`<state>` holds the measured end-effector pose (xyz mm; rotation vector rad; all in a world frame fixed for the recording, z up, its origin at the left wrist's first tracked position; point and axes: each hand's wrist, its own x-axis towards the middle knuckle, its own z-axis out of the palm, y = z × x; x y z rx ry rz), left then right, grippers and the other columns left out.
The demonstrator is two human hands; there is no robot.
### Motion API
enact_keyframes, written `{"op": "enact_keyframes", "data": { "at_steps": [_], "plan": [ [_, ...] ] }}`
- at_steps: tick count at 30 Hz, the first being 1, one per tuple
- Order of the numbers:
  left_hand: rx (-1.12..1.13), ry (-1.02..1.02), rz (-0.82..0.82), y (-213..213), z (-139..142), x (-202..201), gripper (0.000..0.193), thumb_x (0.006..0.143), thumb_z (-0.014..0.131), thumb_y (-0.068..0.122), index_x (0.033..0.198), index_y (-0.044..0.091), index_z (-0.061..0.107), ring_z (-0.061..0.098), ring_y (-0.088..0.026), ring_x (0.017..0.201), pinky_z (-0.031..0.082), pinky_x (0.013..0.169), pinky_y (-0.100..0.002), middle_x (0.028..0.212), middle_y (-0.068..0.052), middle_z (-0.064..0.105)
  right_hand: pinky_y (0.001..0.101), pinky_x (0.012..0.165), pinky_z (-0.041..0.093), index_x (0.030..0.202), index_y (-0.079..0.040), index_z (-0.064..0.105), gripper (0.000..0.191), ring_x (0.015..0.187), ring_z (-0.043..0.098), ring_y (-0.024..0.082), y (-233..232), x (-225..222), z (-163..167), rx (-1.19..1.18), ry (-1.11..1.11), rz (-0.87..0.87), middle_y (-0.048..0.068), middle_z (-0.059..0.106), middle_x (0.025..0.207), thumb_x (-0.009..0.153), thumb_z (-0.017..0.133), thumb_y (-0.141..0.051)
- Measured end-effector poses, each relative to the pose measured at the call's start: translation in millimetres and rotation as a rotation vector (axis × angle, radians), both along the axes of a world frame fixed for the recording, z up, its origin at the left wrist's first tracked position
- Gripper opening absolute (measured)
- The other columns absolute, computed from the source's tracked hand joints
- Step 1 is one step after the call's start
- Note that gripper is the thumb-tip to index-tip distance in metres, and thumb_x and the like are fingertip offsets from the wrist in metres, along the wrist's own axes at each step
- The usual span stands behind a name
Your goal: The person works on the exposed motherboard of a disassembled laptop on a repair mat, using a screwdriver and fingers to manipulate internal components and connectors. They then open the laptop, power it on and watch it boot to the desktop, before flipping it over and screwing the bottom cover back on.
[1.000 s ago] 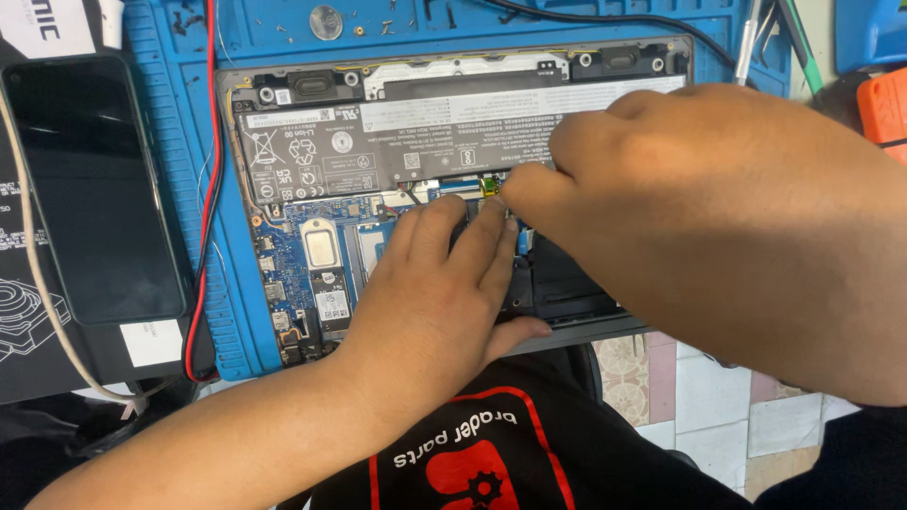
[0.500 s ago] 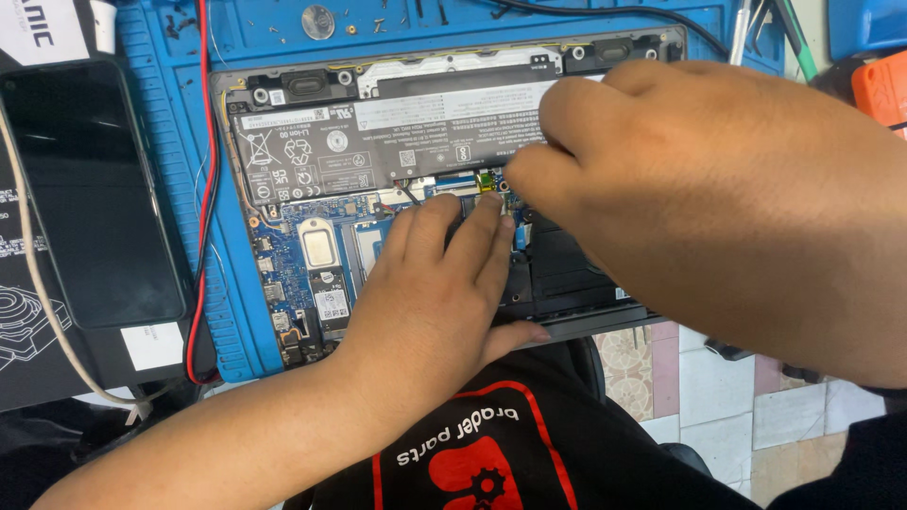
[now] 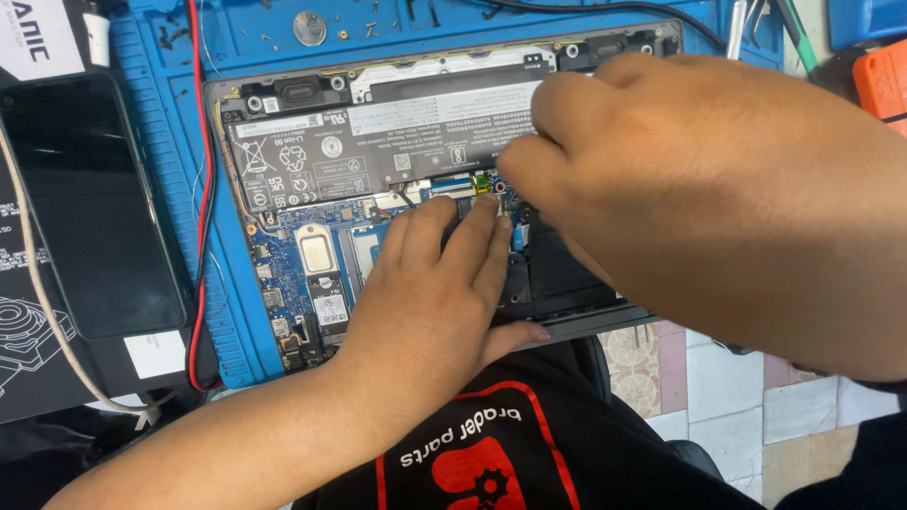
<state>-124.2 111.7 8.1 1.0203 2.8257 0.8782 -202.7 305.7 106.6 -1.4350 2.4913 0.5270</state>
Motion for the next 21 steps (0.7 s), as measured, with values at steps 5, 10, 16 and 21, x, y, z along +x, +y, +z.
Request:
{"op": "enact_keyframes", "data": {
  "at_steps": [5,10,16,21],
  "plan": [
    [-0.001,0.014,0.001,0.8,-0.2,-1.2,0.087,0.074,0.078,0.054,0.127,-0.013,0.063,0.045,-0.039,0.123,0.04,0.106,-0.05,0.137,-0.022,0.055,0.033,0.066,0.059,0.114,-0.014,0.064,0.05,0.086,0.071,0.024,-0.4,3.0,-0.7,0.166,-0.007,-0.079,0.008,0.062,0.091,0.067,0.074,-0.026],
    [0.004,0.001,0.0,0.6,0.5,-1.8,0.084,0.076,0.078,0.053,0.127,-0.012,0.063,0.046,-0.039,0.122,0.041,0.104,-0.049,0.136,-0.022,0.056,0.0331,0.067,0.058,0.11,-0.01,0.067,0.047,0.086,0.072,0.026,-2.9,2.4,1.0,-0.013,0.022,-0.053,0.009,0.063,0.093,0.066,0.075,-0.024],
    [-0.002,0.014,0.002,1.5,0.5,-2.2,0.085,0.078,0.077,0.054,0.127,-0.013,0.063,0.046,-0.04,0.122,0.04,0.104,-0.05,0.135,-0.023,0.056,0.0352,0.067,0.058,0.115,-0.011,0.066,0.05,0.081,0.072,0.024,-6.4,2.3,-4.3,0.074,0.028,-0.088,0.007,0.064,0.097,0.071,0.076,-0.031],
    [0.013,-0.004,-0.002,2.1,-0.2,-2.5,0.083,0.079,0.076,0.053,0.127,-0.013,0.063,0.047,-0.039,0.122,0.041,0.104,-0.049,0.138,-0.024,0.056,0.0339,0.064,0.058,0.113,-0.013,0.068,0.055,0.081,0.072,0.025,2.2,3.5,-1.6,-0.048,-0.032,-0.072,0.007,0.064,0.091,0.061,0.076,-0.028]
  ]
}}
